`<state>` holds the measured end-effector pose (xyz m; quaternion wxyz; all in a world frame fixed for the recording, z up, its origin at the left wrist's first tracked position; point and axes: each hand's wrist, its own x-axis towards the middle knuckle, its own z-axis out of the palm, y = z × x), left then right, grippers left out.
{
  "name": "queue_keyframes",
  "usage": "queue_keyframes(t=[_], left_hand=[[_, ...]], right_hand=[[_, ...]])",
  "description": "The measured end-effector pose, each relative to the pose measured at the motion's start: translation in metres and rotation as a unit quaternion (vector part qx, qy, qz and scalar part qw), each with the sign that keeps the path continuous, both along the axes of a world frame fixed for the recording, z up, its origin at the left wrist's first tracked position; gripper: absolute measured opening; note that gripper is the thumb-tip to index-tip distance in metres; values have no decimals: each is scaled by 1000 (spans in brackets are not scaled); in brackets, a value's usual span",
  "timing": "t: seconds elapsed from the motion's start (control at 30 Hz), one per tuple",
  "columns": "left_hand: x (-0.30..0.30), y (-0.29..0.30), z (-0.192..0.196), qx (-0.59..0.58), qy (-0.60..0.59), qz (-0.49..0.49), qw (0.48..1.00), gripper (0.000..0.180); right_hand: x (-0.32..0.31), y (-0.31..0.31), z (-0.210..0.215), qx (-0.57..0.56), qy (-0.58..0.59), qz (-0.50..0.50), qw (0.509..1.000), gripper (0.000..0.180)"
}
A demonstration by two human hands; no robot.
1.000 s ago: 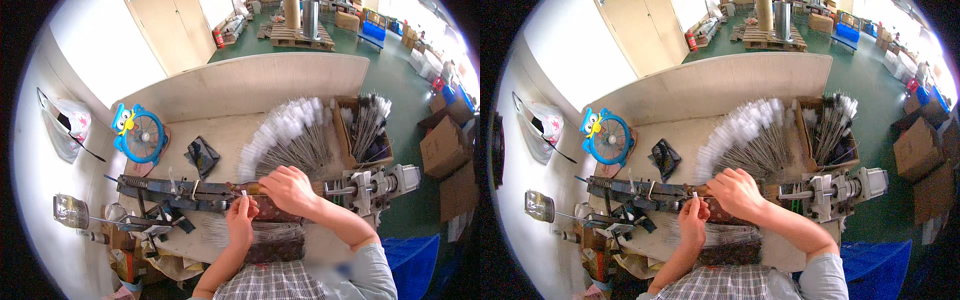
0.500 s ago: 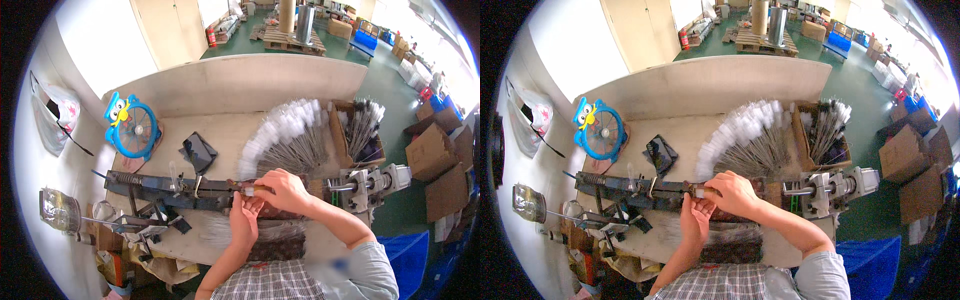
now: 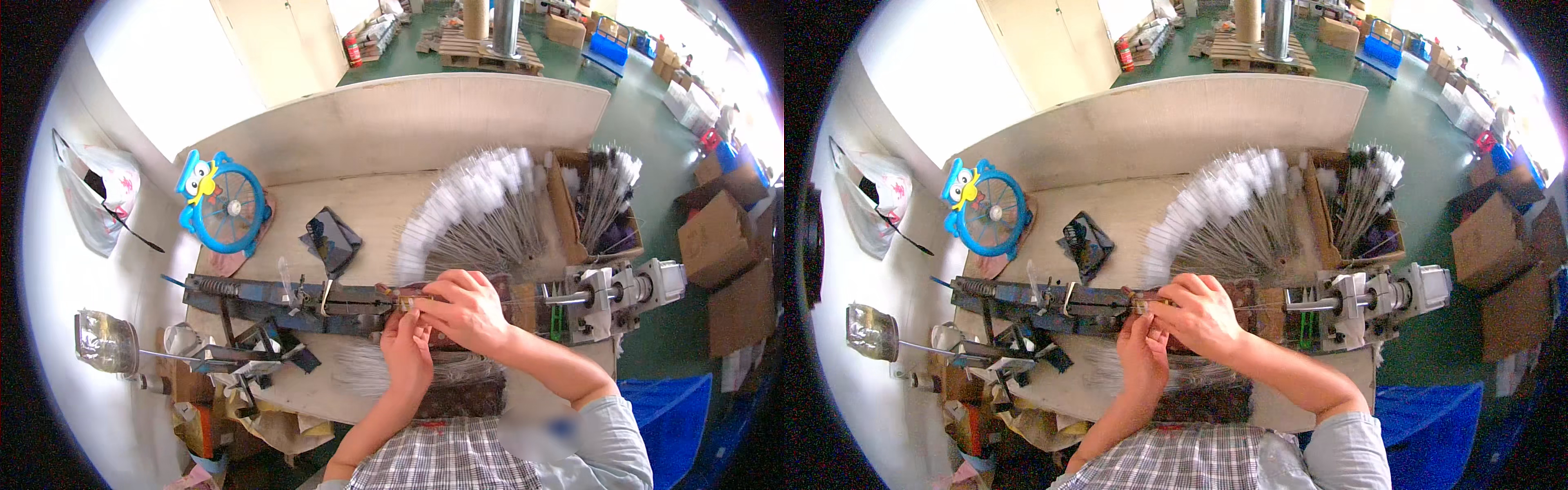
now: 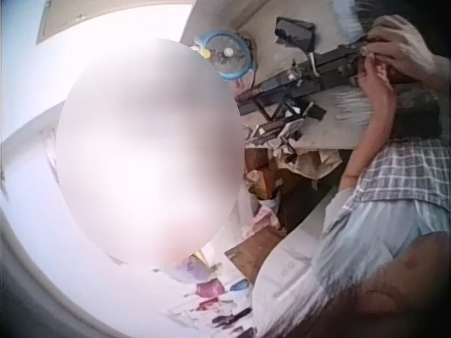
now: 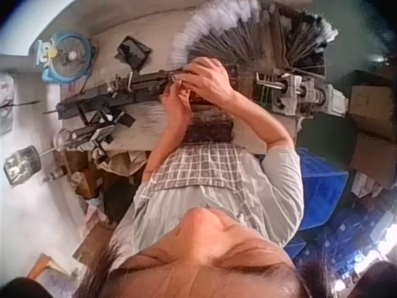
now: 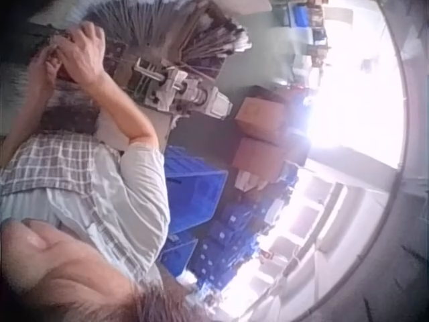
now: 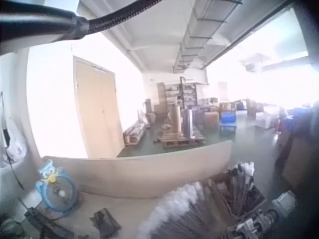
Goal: Assembling small brush components using a manual assembly machine.
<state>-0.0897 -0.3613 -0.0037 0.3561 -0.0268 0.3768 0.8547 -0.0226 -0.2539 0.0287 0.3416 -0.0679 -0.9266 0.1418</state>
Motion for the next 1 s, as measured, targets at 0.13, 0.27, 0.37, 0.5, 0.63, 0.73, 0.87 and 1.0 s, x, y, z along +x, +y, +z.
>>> queue_keyframes(t=[0.13, 0.27, 0.37, 0.5, 0.63, 0.73, 0.87, 1.0], left_hand=[[-1, 0, -9, -13, 9, -14, 1000, 9], [0, 0, 0, -1, -9, 0, 1000, 7], [-3, -5, -7, 13, -24, -16, 999, 8], [-3, -4, -7, 19, -73, -13, 997, 10], [-4, -4, -5, 41, -87, -10, 995, 15], [-5, -5, -9, 34, -68, -14, 997, 16], [-2, -4, -5, 19, -46, -3, 999, 13], [-3, -4, -8, 24, -57, 4, 998, 11]], right_hand=[[10, 5, 5, -3, -3, -6, 1000, 24], [-2, 1, 4, -21, 6, 12, 1000, 23], [-8, -1, 0, -28, -9, 19, 999, 26], [-7, 0, 5, -38, -5, 19, 999, 27], [-8, -4, 6, -46, 2, 13, 999, 27], [-9, -6, 2, -41, 8, 18, 999, 28], [-11, -9, 3, -22, -7, 10, 1000, 29], [-5, -9, 6, -37, 15, 4, 999, 29]])
